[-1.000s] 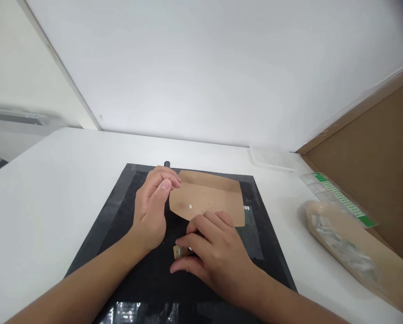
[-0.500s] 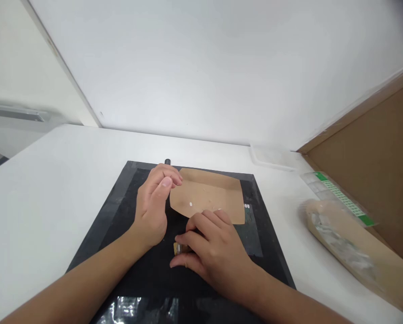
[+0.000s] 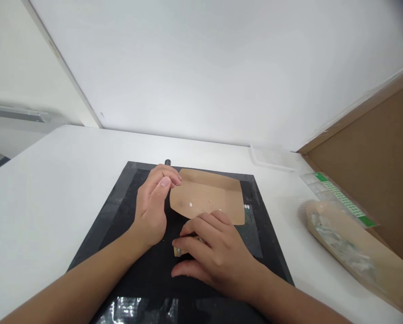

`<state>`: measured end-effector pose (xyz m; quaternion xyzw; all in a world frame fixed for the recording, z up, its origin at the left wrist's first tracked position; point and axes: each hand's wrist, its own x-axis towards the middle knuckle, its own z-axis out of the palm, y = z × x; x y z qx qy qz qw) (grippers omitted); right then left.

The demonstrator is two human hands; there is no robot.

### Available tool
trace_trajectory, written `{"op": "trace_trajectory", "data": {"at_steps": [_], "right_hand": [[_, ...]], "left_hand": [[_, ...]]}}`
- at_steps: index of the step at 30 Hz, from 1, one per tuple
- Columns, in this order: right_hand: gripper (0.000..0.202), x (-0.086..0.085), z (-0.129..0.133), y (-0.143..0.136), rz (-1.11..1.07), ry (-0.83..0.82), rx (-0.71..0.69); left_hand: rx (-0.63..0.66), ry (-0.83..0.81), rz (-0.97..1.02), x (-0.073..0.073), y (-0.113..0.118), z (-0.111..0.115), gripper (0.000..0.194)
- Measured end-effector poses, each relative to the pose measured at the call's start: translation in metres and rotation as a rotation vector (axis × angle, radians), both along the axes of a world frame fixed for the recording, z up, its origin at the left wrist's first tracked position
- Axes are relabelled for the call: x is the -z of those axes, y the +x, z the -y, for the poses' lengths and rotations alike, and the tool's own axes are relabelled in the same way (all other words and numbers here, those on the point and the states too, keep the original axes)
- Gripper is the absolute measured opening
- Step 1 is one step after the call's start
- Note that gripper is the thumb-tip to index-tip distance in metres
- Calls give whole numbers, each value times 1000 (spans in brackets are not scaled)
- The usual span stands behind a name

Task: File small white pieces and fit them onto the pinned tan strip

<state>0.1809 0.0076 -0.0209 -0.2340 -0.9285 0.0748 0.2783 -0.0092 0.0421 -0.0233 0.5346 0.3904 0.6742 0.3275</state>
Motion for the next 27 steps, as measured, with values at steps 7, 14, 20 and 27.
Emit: {"op": "trace_trajectory", "data": {"at_steps": [7,14,20,27], "right_hand": [[20,3,0,4,-13,2,-50],[15,5,3,1,15,94,-76],[28,2,11,-4,69,207,-66],[30,3,13,-7,80,237,-47]], "left_hand": [[-8,4,-4,1,0,-1,31],[-14,8,-1,1,0,-2,30],[-30,3,10,0,1,-1,30],[-41,6,20,-3,3,1,30]]}}
